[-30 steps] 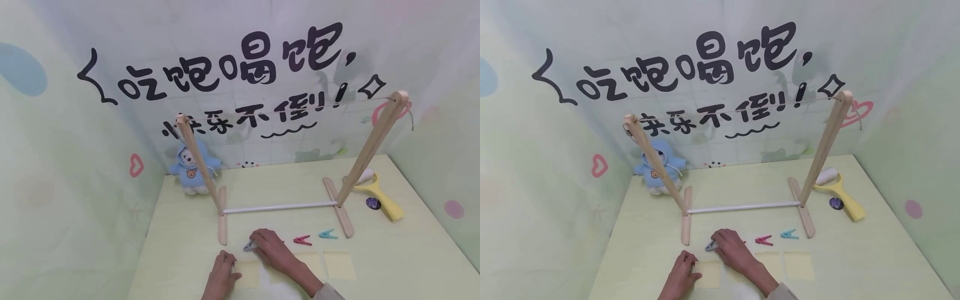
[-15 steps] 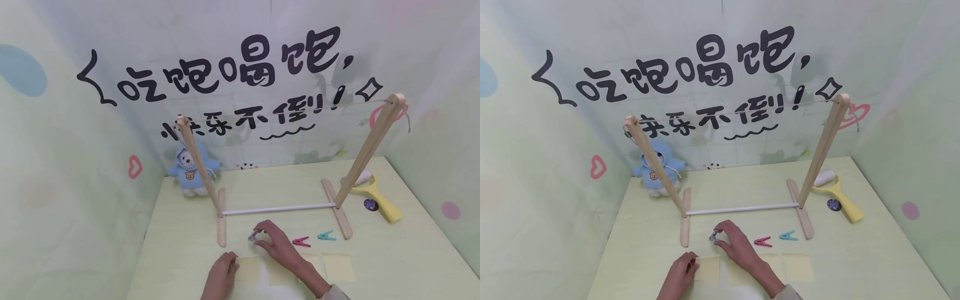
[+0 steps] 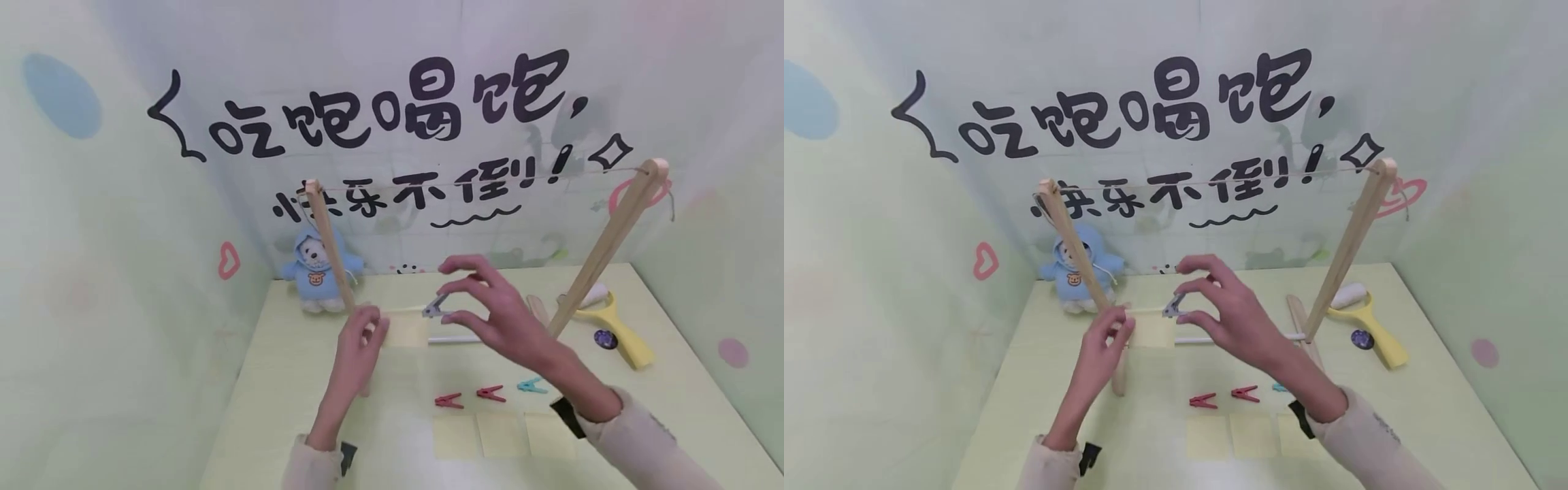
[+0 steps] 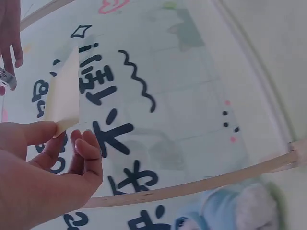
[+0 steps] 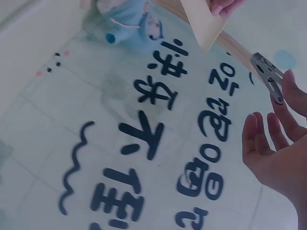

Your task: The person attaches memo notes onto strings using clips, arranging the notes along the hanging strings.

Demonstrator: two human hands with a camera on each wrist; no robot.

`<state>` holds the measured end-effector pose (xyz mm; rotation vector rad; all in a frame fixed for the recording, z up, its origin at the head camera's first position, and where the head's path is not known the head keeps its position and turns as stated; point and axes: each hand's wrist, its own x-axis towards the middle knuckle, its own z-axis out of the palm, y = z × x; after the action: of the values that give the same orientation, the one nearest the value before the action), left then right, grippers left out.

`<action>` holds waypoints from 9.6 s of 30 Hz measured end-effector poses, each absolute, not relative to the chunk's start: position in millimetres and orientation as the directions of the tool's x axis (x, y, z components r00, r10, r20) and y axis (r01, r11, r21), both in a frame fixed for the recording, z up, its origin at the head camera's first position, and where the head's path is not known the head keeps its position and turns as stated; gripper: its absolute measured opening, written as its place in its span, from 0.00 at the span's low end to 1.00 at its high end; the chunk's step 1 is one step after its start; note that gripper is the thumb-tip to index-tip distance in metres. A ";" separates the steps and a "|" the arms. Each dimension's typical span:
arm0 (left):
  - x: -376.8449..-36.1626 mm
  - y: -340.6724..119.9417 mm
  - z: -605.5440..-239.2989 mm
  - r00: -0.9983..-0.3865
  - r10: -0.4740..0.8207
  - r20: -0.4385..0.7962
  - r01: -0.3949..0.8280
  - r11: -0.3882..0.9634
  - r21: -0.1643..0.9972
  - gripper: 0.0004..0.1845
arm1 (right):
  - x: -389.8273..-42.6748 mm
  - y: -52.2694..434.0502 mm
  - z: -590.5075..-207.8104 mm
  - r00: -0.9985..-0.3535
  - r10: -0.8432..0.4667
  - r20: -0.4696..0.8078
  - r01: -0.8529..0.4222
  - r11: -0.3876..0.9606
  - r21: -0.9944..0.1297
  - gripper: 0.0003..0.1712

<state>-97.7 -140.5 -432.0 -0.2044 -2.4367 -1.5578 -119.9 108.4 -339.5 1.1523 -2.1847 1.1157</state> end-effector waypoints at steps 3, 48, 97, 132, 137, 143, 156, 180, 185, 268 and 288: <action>-115.5 -135.7 -395.4 -0.956 -0.008 0.294 0.265 0.409 0.873 0.11 | -121.1 110.7 -300.2 -0.536 -0.473 0.699 -0.844 0.332 -0.421 0.21; -173.4 -127.9 -283.2 -0.886 -0.162 0.434 0.387 0.257 0.886 0.10 | -218.8 49.9 -183.4 -0.584 -0.546 0.601 -0.805 0.484 -0.343 0.10; -174.8 -124.3 -325.8 -0.938 -0.095 0.333 0.314 0.177 0.933 0.20 | -73.5 208.2 -424.8 -0.803 -0.376 0.463 -0.594 0.432 -0.679 0.22; -16.9 -65.7 -601.1 -0.981 0.067 -0.184 -0.104 0.620 0.778 0.32 | -61.3 150.8 -573.7 -0.770 -0.454 0.448 -0.621 0.696 -0.361 0.23; -12.8 -62.5 -603.6 -0.983 0.082 -0.162 -0.073 0.639 0.766 0.29 | -61.2 142.2 -583.7 -0.741 -0.496 0.454 -0.643 0.718 -0.265 0.28; -11.4 -62.5 -602.0 -0.983 0.119 -0.139 -0.031 0.640 0.768 0.24 | -61.2 140.4 -588.1 -0.756 -0.514 0.405 -0.639 0.715 -0.284 0.24; -12.1 -64.4 -601.6 -0.985 0.110 -0.131 -0.032 0.634 0.772 0.22 | -65.8 142.9 -595.3 -0.750 -0.504 0.429 -0.640 0.716 -0.279 0.23; -12.5 -52.6 -601.6 -1.000 -0.020 -0.015 -0.025 0.719 0.694 0.08 | -72.3 141.0 -592.2 -0.750 -0.410 0.519 -0.632 0.678 -0.376 0.21; -16.1 -54.1 -596.2 -0.994 -0.030 -0.106 -0.100 0.643 0.759 0.05 | -72.3 141.5 -586.2 -0.840 -0.360 0.407 -0.543 0.590 -0.598 0.18; -175.7 -63.2 -299.6 -0.897 -0.114 0.427 0.419 0.092 0.903 0.12 | -195.4 127.6 -202.8 -0.585 -0.286 0.759 -0.782 0.448 -0.434 0.08; -175.5 -65.9 -296.2 -0.905 -0.125 0.406 0.395 0.106 0.912 0.12 | -204.5 114.3 -212.0 -0.628 -0.346 0.697 -0.765 0.440 -0.471 0.07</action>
<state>-175.5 -65.9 -296.2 -0.2634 -2.0090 -1.8534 -204.5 114.3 -212.0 0.9311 -2.1866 1.0900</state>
